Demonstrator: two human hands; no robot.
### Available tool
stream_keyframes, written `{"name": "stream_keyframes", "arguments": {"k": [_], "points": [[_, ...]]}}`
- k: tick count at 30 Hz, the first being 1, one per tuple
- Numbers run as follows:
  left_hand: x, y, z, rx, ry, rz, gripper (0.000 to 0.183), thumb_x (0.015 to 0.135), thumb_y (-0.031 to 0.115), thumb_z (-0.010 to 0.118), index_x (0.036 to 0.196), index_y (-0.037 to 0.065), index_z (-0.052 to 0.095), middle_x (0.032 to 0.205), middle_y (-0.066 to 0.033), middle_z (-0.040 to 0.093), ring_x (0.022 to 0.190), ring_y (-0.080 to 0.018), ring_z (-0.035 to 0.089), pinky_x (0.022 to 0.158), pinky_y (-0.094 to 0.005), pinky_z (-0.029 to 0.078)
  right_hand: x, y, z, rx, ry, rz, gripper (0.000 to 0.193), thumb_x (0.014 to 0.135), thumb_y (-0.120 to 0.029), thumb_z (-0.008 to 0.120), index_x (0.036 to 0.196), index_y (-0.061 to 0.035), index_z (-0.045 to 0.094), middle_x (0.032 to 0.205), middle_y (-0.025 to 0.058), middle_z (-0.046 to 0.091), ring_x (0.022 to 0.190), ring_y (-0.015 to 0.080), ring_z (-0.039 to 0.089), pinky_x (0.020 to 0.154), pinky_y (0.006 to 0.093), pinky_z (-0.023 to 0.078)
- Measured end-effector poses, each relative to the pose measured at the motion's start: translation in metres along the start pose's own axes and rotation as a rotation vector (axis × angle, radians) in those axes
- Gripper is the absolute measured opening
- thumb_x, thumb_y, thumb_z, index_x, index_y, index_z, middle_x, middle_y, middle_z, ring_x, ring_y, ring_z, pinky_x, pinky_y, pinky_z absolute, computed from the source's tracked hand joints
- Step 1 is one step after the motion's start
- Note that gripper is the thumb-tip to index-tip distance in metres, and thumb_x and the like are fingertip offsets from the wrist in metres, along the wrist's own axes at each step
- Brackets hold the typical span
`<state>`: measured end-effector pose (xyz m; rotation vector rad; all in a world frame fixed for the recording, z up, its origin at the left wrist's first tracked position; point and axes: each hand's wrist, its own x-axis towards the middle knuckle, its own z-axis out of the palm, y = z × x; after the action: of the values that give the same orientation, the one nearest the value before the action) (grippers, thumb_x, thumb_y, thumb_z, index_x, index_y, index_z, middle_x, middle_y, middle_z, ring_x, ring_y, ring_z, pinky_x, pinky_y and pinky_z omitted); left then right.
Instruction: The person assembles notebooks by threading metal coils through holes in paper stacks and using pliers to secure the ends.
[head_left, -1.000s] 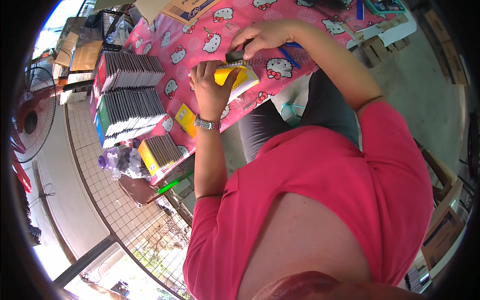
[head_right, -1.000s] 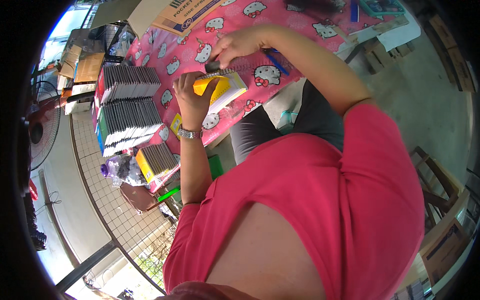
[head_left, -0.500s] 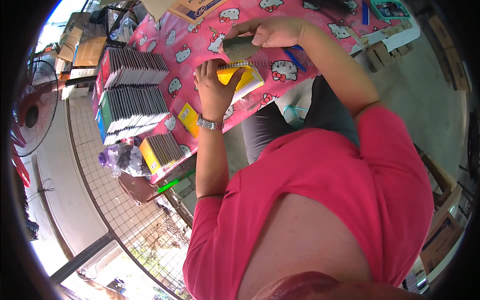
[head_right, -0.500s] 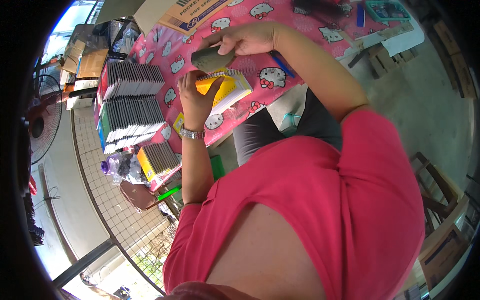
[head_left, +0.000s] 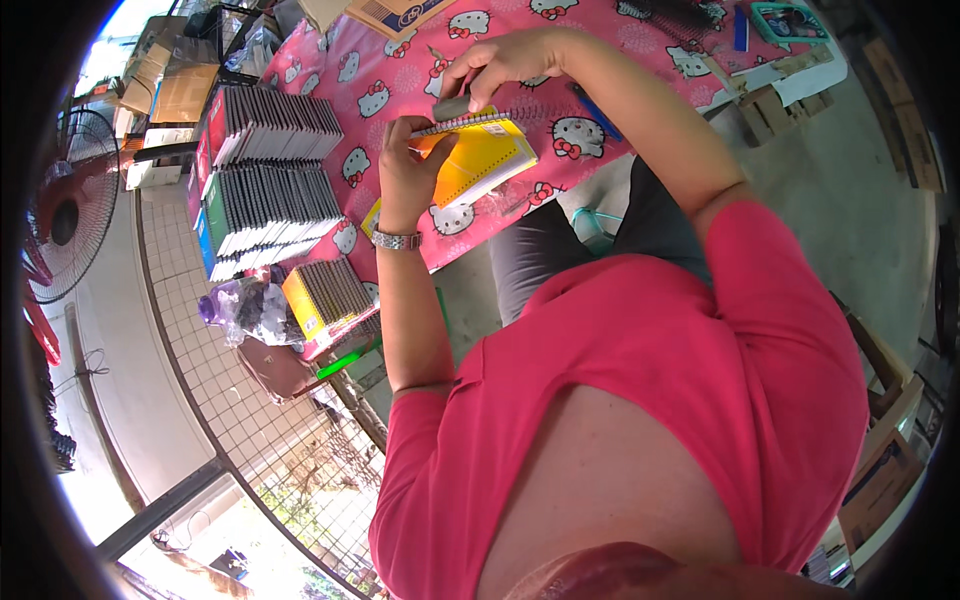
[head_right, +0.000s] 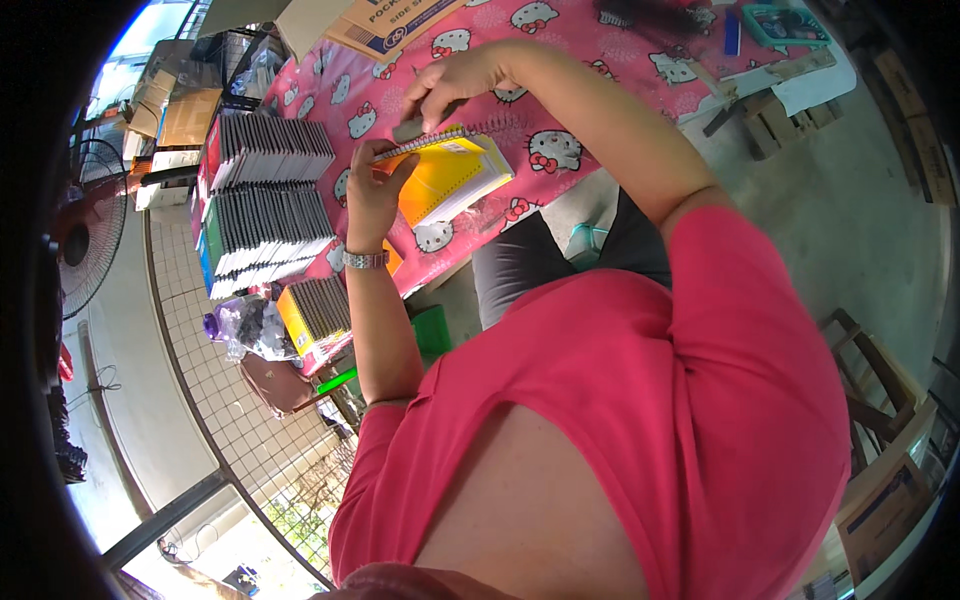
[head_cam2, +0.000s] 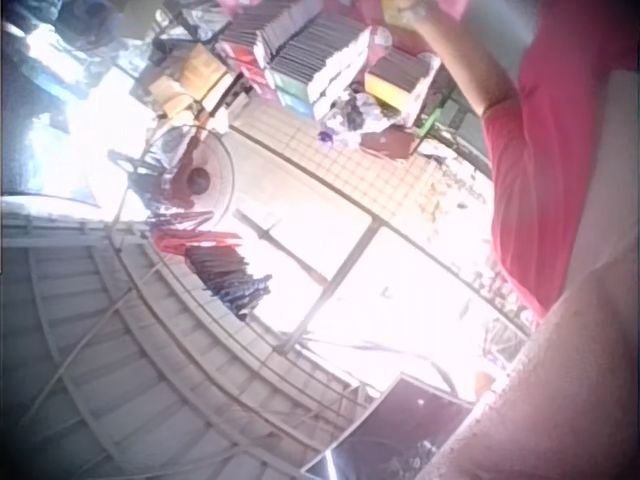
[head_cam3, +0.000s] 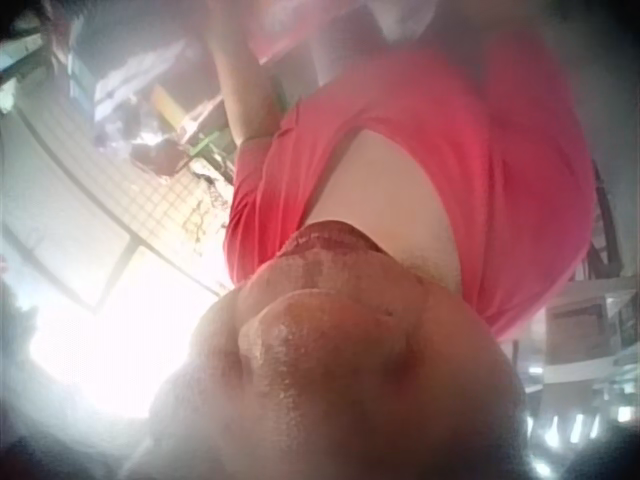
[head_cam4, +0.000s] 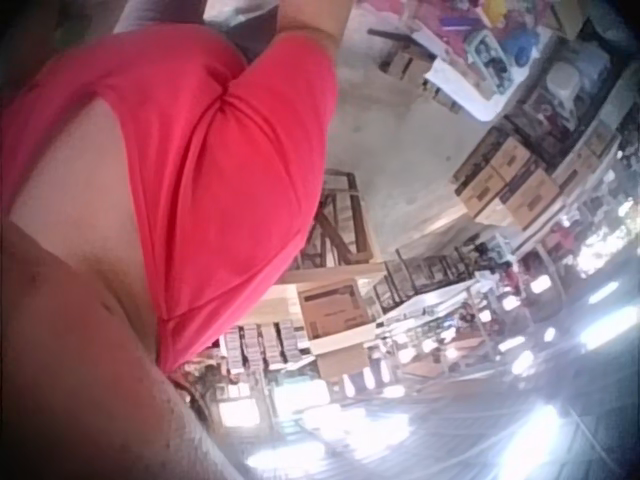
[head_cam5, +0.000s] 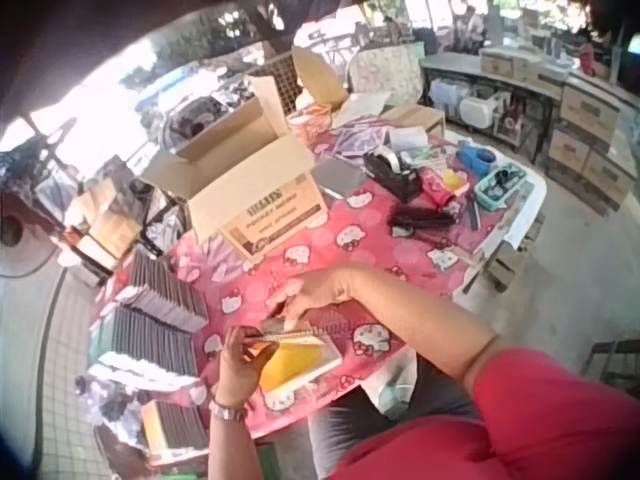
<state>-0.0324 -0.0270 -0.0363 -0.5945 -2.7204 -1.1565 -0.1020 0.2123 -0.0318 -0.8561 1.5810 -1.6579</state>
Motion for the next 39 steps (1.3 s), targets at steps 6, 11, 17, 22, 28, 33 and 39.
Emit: {"name": "stream_keyframes", "arguments": {"k": [6,11,17,22,28,33,39], "points": [[0.001,-0.006,-0.001,-0.180,-0.034,-0.049,0.030,0.081,0.015,0.077,0.098,-0.001,0.059,0.087,-0.0104,0.067,0.069,-0.0149,0.062,0.062,-0.0269,0.049,0.008,-0.004,-0.002,-0.175,-0.006,0.124,0.058,0.073,-0.021,0.065,0.128,-0.0024,0.057,0.116,0.0077,0.059,0.110,0.0161,0.053,0.099,0.0299,0.038],[0.000,-0.014,0.001,-0.251,0.000,-0.053,0.029,0.081,0.014,0.077,0.098,-0.001,0.060,0.082,-0.0084,0.067,0.068,-0.0133,0.062,0.062,-0.0262,0.049,0.010,0.010,-0.003,0.133,-0.035,-0.002,0.054,0.074,-0.025,0.066,0.124,-0.0046,0.060,0.120,0.0099,0.060,0.113,0.0184,0.056,0.096,0.0327,0.044],[-0.003,-0.011,0.005,-0.409,0.085,-0.117,0.019,0.088,0.011,0.069,0.100,-0.003,0.062,0.080,-0.0056,0.066,0.065,-0.0103,0.061,0.060,-0.0241,0.049,-0.020,0.100,-0.037,-1.086,0.504,0.437,0.047,0.077,-0.043,0.072,0.116,-0.0179,0.065,0.118,0.0073,0.065,0.116,0.0288,0.058,0.097,0.0398,0.045],[-0.025,-0.014,0.010,-0.398,0.185,-0.256,0.017,0.093,0.009,0.062,0.103,-0.004,0.062,0.080,-0.0056,0.066,0.062,-0.0113,0.064,0.055,-0.0248,0.053,-0.089,0.148,0.031,-1.361,0.981,0.264,0.071,0.078,-0.042,0.072,0.138,-0.0165,0.044,0.142,0.0102,0.043,0.127,0.0392,0.043,0.099,0.0561,0.040],[-0.024,0.003,0.030,-0.384,0.388,-0.079,0.019,0.095,0.014,0.062,0.102,-0.003,0.060,0.079,-0.0056,0.065,0.064,-0.0124,0.066,0.053,-0.0254,0.055,-0.130,0.149,0.078,-1.120,0.976,0.114,0.064,0.076,-0.028,0.073,0.132,-0.0077,0.049,0.126,0.0153,0.054,0.117,0.0363,0.050,0.096,0.0492,0.042],[-0.029,-0.024,0.020,-0.224,0.239,-0.284,0.024,0.092,0.005,0.063,0.114,0.001,0.054,0.085,-0.0073,0.065,0.067,-0.0131,0.068,0.054,-0.0249,0.056,-0.089,0.059,0.126,-0.953,0.825,-0.300,0.062,0.074,-0.021,0.073,0.130,-0.0063,0.052,0.123,0.0130,0.057,0.113,0.0329,0.052,0.094,0.0460,0.043],[-0.028,-0.002,0.028,-0.302,0.407,-0.092,0.011,0.094,0.002,0.058,0.103,-0.003,0.058,0.086,-0.0059,0.065,0.076,-0.0116,0.067,0.057,-0.0249,0.057,-0.036,0.032,0.139,-1.057,0.815,-0.370,0.063,0.073,-0.026,0.073,0.130,-0.0084,0.054,0.124,0.0093,0.057,0.112,0.0299,0.053,0.091,0.0439,0.046]]}}
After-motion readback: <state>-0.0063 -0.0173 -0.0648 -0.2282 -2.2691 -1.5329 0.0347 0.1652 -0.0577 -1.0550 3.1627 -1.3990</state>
